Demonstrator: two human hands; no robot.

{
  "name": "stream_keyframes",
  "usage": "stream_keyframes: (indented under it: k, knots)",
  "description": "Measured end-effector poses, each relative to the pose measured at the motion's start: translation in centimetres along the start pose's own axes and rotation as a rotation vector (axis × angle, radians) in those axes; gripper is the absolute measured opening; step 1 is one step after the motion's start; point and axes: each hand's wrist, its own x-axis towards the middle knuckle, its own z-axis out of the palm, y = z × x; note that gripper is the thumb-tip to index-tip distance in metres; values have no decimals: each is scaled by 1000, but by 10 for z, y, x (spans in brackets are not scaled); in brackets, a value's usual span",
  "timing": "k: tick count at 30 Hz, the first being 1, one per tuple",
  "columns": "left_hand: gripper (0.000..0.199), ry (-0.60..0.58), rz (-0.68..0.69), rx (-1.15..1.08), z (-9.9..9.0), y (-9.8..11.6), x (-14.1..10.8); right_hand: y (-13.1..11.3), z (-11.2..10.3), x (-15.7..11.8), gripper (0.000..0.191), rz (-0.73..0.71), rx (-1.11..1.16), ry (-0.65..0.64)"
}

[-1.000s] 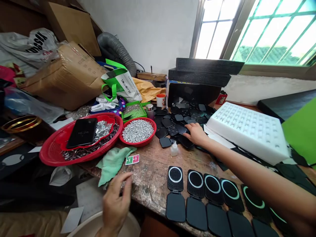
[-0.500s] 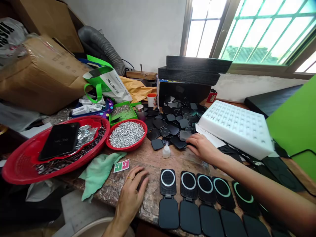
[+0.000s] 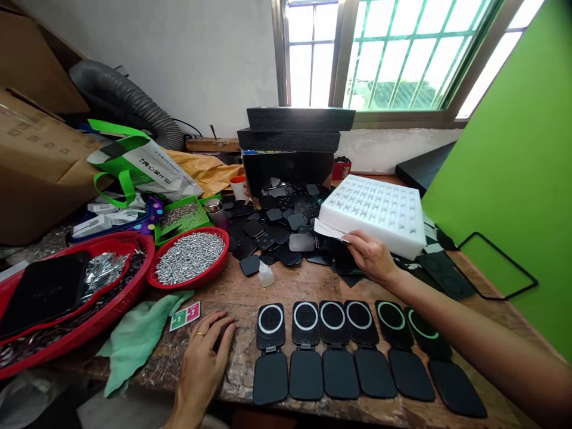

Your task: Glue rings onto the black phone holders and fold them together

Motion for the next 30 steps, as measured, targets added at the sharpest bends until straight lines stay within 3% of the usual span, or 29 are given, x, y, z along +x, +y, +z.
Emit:
stream_keyframes:
  k: [3, 6, 9, 12, 17, 20, 23, 27, 30]
  knots:
    - [22, -4, -12, -9, -3, 1, 1, -16, -22, -4, 25, 189, 288, 274]
    - [27, -13, -74, -41, -8, 3, 4, -30, -42, -16, 20, 431, 672, 342]
    - [31, 7, -236, -106, -18, 19, 12, -42, -54, -36, 35, 562, 1056, 280]
    - [32, -20, -399, -260, -33, 61, 25, -60, -56, -61, 44, 662, 1244, 177]
    - [41, -405, -568, -841, -41, 147, 40, -99, -48, -97, 44, 772, 1368, -38]
    - [41, -514, -711, -1085, -32, 172, 37, -116, -40, -111, 46, 804, 1391, -150]
    - [36, -532, -845, -1182, -23, 177, 28, -124, -32, -119, 44, 699, 1185, -126]
    - [34, -534, -912, -1201, -20, 178, 21, -132, -32, -122, 27, 300, 565, 168]
    - [31, -560, -880, -1136, -24, 182, 20, -143, -37, -120, 18, 83, 487, 122]
